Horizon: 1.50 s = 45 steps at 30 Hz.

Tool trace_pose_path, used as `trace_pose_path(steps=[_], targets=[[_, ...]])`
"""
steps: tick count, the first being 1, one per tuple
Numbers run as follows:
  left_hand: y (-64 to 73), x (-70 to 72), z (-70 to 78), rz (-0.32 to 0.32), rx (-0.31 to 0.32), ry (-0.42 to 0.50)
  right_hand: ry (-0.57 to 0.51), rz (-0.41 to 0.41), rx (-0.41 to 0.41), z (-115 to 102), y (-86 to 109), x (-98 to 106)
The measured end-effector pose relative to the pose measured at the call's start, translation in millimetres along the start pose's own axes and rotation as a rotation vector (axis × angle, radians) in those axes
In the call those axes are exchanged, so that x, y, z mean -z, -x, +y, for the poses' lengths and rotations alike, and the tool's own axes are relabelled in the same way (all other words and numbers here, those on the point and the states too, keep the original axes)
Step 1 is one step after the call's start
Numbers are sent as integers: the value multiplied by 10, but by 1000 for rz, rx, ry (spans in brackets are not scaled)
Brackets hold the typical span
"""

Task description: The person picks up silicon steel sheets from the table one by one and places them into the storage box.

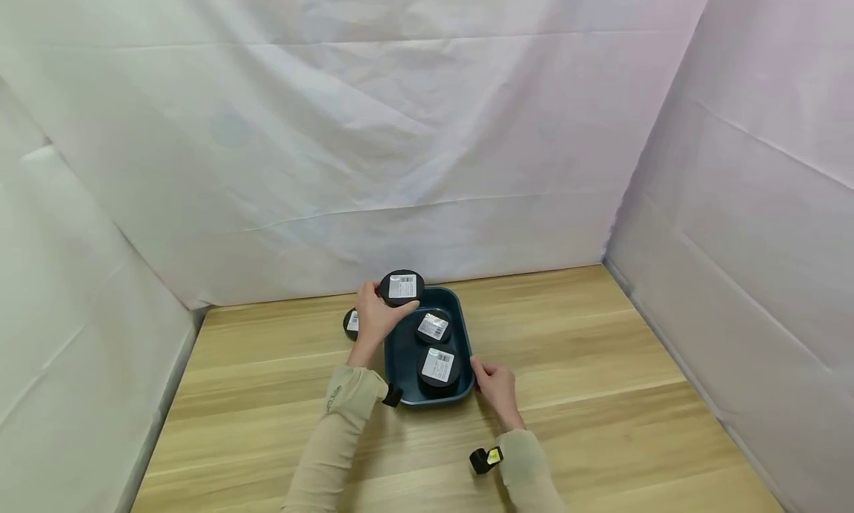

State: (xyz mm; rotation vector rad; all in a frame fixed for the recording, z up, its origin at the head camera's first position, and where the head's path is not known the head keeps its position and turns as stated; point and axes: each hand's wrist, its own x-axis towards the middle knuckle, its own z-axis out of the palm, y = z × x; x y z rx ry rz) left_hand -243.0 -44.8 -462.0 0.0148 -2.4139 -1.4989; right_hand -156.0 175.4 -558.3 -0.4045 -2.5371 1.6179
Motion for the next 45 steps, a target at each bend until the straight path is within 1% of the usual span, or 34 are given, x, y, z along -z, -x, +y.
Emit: trace_pose_path(steps=[3,9,13,19,22,25,30,35,39,45], targets=[[-5,-50,26,-23,14,1,6,-4,17,-8,-4,-21],[5,-159,68,-65,0,-9,23,2,33,-34,34,-42],[0,-217,71,-73,-3,-31,28,11,37,-50,52,-64],[4,-242,38,-80,5,-40,14,8,75,-85,74,-116],[11,-260,-13,-90,6,-39,8,6,75,-92,80,-123],[17,-291,-94,-99,17,-43,19,8,71,-91,78,-118],[34,-361,-230,-127,50,-84,34,10,61,-89,78,-92],[58,-405,-306,-150,63,-123,41,8,60,-99,74,-89],[65,-454,-357,-166,78,-137,40,14,63,-102,74,-94],[93,-516,-465,-180,78,-144,41,2,66,-89,81,-116]])
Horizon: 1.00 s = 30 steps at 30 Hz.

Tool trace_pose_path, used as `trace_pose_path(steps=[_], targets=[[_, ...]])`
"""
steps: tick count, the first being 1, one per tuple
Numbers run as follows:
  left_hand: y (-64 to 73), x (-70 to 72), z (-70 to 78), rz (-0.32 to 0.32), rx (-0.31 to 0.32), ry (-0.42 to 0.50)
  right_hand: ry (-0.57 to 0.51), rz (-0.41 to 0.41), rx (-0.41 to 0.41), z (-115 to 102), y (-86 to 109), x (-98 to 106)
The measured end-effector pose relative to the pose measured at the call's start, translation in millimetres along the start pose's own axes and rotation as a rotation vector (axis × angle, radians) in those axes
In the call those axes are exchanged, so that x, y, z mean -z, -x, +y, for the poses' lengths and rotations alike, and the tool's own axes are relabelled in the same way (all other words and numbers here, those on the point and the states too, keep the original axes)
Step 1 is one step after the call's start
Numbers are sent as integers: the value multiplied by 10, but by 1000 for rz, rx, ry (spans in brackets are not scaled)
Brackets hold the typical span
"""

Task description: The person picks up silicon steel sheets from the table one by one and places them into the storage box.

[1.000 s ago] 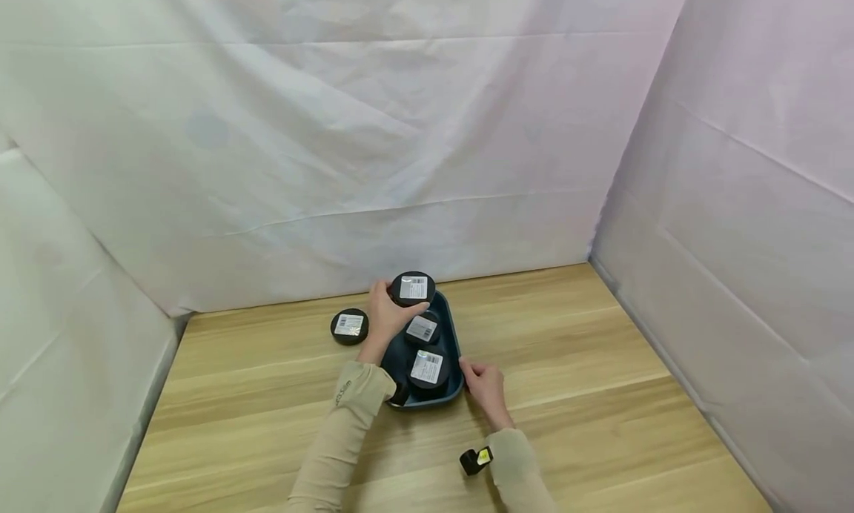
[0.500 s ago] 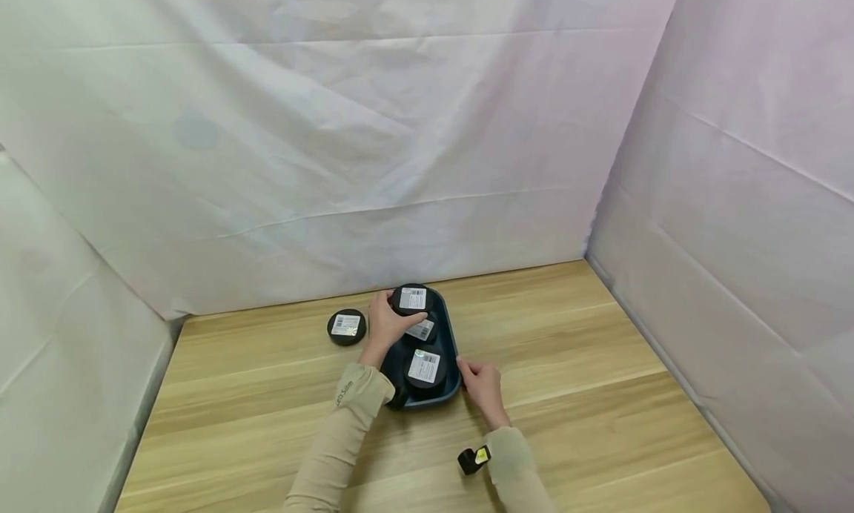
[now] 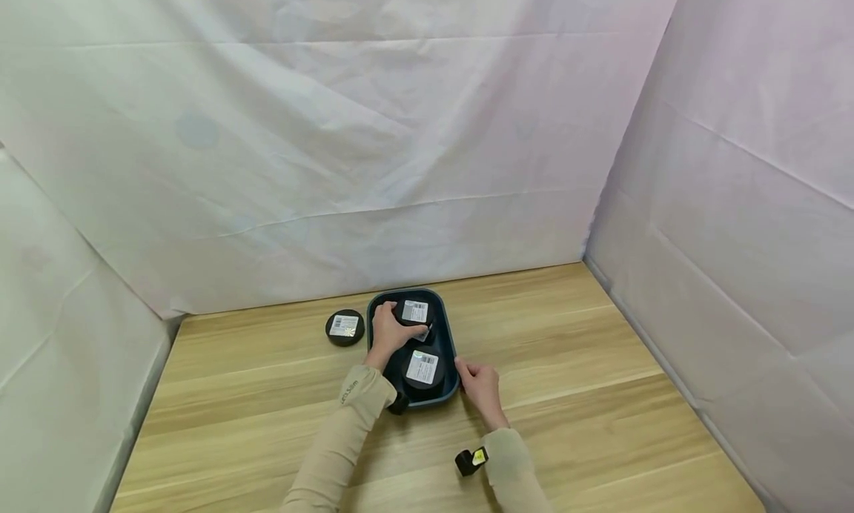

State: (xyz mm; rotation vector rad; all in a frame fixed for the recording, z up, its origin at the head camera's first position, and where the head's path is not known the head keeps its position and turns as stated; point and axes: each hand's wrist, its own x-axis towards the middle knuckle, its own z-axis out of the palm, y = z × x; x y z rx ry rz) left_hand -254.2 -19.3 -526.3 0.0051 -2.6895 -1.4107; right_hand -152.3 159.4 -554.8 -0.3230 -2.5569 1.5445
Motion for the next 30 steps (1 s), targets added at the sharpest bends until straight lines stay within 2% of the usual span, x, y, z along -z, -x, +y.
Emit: trace_pose_path(steps=[8,13,22,30], targets=[[35,-25,-58,-14,4,2,8,-4,-33,10,7,-21],[30,-44,-83,-24,5,11,17,-4,-24,12,10,-22],[0,-79,-108,-46,49,-9,22,1,-11,7,12,-23],[-24,-64,-104,-91,71,-35,7,-7,-45,-17,12,-19]])
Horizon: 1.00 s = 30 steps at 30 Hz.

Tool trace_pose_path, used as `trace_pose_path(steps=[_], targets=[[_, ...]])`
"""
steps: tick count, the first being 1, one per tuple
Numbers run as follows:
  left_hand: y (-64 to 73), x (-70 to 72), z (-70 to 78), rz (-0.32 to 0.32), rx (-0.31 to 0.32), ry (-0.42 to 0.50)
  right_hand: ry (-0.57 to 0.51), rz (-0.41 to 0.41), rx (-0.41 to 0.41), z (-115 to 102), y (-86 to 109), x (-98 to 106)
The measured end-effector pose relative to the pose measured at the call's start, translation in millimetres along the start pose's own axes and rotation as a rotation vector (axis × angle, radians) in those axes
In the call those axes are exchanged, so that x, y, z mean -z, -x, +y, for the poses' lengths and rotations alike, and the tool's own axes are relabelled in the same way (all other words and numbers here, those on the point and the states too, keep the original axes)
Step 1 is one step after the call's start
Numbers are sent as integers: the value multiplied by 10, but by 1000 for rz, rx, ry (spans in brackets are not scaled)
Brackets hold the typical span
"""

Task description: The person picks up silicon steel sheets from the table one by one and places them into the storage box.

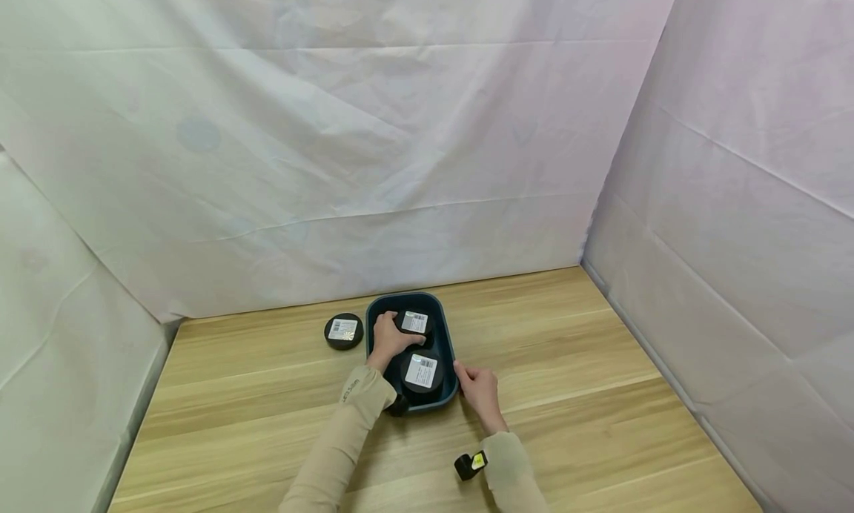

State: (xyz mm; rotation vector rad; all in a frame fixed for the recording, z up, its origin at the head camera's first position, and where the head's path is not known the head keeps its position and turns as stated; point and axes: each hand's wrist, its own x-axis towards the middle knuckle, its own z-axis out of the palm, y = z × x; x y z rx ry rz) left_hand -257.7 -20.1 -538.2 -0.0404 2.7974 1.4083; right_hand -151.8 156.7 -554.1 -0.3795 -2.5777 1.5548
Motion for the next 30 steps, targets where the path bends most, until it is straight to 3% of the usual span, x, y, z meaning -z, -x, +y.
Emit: trace_pose_path(steps=[10,19,30], targets=[[-30,0,-9,-61,9,-74,-5,-4,-8,-13,5,6],[-32,-23,-25,-56,-15,-127,-14,-2,-7,4,9,-5],[-21,46,26,-83,7,-53,-7,4,-13,20,5,19]])
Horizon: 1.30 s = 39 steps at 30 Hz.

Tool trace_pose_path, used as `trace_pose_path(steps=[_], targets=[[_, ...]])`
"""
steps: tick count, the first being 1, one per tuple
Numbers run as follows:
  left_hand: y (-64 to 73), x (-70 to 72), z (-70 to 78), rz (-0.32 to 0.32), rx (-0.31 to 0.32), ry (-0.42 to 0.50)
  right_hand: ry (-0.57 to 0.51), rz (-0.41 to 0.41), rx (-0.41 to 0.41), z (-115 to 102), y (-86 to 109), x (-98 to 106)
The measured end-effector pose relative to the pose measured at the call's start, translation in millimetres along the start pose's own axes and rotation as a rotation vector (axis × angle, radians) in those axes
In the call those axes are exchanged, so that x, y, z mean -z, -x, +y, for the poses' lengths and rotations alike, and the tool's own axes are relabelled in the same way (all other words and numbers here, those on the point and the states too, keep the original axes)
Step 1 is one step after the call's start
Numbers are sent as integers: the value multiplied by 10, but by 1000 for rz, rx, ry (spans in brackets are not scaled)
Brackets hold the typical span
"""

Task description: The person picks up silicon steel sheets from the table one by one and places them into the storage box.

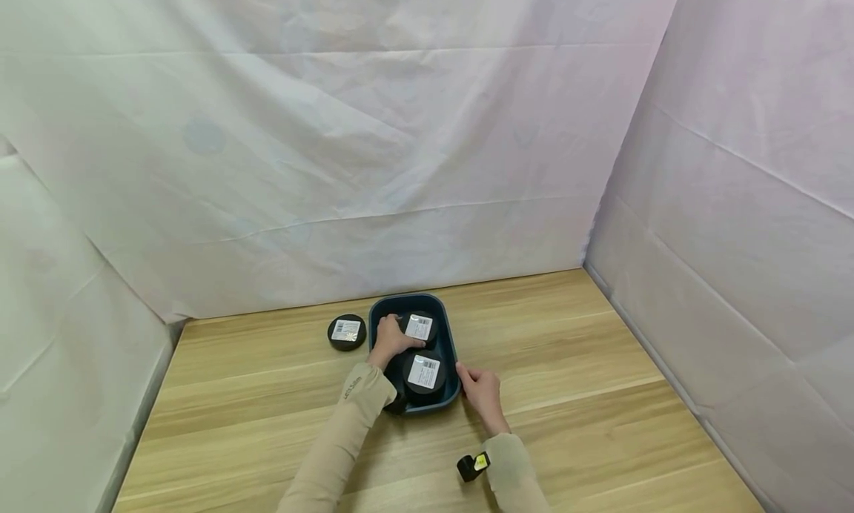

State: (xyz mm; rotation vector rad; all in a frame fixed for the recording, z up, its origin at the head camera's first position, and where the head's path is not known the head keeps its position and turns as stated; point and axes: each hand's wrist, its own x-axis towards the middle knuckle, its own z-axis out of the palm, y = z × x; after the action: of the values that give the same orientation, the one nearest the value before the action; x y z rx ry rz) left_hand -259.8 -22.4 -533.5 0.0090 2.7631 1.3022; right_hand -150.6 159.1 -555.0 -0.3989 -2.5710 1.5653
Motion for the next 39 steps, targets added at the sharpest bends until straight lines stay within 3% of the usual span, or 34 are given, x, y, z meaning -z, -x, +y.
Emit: trace_pose_path(steps=[5,16,23,30,35,39], targets=[[42,115,19,37,-61,76,-9,-1,-13,-2,-5,3],[354,297,-180,239,-235,344,16,-6,-16,26,6,-39],[542,389,-311,326,-181,402,5,-2,-25,26,-9,-25],[777,393,-488,384,-157,477,4,14,-22,32,-2,16],[929,398,-626,407,-105,475,9,19,-29,20,19,24],[985,391,-693,419,-104,456,5,27,-28,13,37,33]])
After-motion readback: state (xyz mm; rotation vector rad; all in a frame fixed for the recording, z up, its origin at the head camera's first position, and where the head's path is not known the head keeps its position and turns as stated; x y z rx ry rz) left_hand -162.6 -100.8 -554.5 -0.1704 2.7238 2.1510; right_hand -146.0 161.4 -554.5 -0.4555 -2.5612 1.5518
